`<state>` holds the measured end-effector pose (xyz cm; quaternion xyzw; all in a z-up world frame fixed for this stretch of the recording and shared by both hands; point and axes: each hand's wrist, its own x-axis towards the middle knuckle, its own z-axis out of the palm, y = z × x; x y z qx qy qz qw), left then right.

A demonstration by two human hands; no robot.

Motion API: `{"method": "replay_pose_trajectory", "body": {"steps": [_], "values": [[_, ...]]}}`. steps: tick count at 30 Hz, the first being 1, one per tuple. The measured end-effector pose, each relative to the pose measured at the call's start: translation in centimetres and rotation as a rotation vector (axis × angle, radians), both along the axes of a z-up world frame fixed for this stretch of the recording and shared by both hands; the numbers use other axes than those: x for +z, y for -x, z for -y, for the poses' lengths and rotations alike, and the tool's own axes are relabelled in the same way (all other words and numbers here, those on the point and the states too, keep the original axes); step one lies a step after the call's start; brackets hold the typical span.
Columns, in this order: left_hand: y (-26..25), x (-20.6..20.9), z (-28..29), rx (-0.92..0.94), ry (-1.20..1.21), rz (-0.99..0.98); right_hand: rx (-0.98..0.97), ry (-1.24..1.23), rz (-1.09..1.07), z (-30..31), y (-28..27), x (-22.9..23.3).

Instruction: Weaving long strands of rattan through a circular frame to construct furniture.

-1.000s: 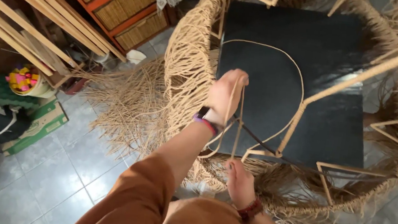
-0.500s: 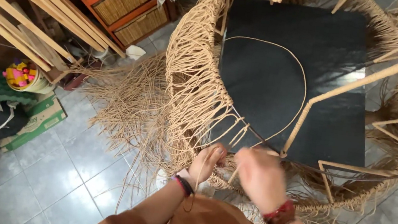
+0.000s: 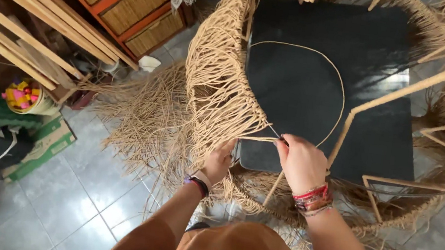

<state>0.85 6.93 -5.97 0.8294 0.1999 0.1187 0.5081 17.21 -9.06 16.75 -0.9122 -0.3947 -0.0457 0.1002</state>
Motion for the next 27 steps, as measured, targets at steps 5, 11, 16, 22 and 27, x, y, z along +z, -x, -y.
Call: {"method": "replay_pose_trajectory", "body": {"steps": [5, 11, 16, 22, 27], "values": [[1.2, 1.7, -2.3, 0.037, -0.031, -0.082, -0.055, -0.078, 0.056, -3.1, 0.1, -4.5], [5.3, 3.9, -9.1, 0.105, 0.087, -0.417, -0.010, -0.251, 0.080, -2.0, 1.9, -4.2], [11.4, -4.3, -14.3, -0.327, -0.186, -0.893, -0.138, -0.260, 0.119, 5.7, 9.4, -2.2], [7.4, 4.7, -0.9, -0.846, -0.408, -0.835, -0.408, -0.404, -0.012, 15.3, 20.1, -6.5], [2.9, 17.8, 18.1, -1.094, 0.035, -0.451, -0.755, -0.439, -0.130, 23.3, 27.1, -8.2]]}}
